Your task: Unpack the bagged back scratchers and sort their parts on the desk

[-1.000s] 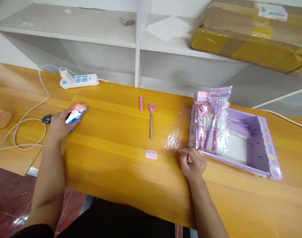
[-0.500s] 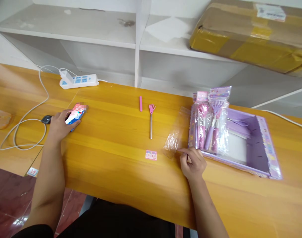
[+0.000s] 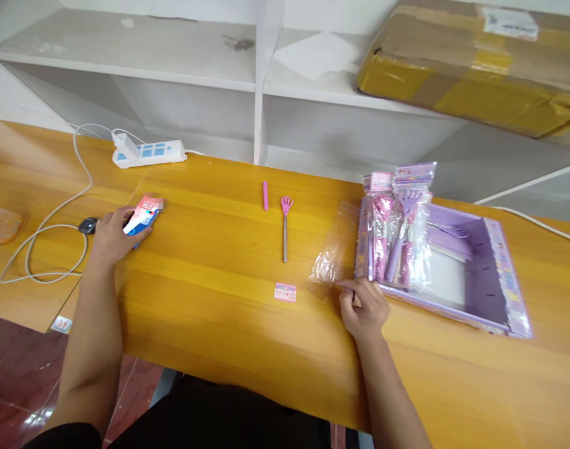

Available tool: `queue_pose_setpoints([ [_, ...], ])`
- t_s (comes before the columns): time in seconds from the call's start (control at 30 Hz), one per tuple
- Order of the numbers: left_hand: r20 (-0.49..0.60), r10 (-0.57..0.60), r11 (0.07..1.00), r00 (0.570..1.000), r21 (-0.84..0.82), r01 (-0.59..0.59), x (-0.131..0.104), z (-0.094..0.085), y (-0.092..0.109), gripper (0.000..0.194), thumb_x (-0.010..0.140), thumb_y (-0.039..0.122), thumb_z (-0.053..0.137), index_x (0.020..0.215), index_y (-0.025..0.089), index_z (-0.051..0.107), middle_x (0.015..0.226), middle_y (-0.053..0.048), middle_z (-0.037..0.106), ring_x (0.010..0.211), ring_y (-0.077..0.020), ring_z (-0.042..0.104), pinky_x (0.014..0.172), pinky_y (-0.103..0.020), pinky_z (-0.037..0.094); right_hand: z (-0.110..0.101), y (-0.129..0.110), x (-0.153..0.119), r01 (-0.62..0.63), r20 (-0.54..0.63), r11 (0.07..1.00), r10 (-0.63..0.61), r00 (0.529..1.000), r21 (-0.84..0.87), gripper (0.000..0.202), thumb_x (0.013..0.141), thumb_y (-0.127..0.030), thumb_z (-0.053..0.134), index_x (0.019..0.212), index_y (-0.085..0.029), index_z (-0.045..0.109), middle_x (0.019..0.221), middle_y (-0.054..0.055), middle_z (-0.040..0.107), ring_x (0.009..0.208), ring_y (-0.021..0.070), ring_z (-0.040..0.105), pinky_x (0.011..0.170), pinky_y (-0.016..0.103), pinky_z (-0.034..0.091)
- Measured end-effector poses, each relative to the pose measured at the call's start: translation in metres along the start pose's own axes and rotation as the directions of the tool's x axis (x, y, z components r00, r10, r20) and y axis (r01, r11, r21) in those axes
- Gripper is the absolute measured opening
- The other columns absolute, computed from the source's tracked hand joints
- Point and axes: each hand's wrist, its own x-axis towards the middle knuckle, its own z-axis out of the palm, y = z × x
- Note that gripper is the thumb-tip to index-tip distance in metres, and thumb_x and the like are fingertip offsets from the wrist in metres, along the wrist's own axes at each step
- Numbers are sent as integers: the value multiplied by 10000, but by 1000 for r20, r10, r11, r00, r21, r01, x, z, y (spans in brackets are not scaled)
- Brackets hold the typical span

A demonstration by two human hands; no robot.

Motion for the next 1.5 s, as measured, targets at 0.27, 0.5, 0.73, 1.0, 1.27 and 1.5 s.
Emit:
queue_pose_setpoints([
  [0.27,-11,-53,998,999,-22,53,-2,3,-5,751,824,520,751,1452,183,516,1291,-172,682,1268,-408,598,1116,-552,441,0,-2,2,13,-6,1000,-13,1000,3,238,915,-70,596,901,-240,763,737,-9,671,633,166,597,642,313,455],
  [0.5,-4,34,999,999,-18,-34,-1,-5,0,581,890,526,672,1364,192,649,1241,-152,714,1214,-378,631,1069,-507,474,0,0,1,7,-3,1000,-7,1000,-5,239,922,-76,590,904,-236,767,742,-4,679,639,167,604,646,316,464],
  [0.73,-12,12,1000,1000,-20,-12,-1,-3,-1,519,882,508,674,1317,227,696,1149,-117,709,1190,-358,637,1058,-484,471,0,1,0,8,-1,1000,-8,1000,-2,236,921,-87,600,901,-242,776,742,-7,685,636,166,609,647,315,470],
  [1.0,23,1,1000,1000,18,-1,-1,-8,6,565,895,506,663,1379,214,663,1269,-156,703,1252,-384,606,1106,-514,445,0,-1,2,13,-1,1000,-13,1000,-4,240,919,-69,596,905,-236,768,727,-9,661,627,162,586,636,310,449],
  [1.27,19,0,1000,1000,27,-1,-1,-9,8,645,887,540,651,1444,222,583,1371,-138,703,1268,-386,611,1108,-493,443,0,1,0,17,-4,1000,-17,1000,12,241,917,-74,601,921,-245,771,743,-11,671,629,168,601,642,316,457],
  [1.5,4,-81,996,997,-46,81,-2,-9,8,936,805,496,763,1578,126,385,1338,-175,696,1264,-362,634,1114,-474,464,-1,-2,2,13,4,1000,-13,1000,9,238,928,-62,596,914,-232,762,743,-10,663,643,160,586,646,308,452],
])
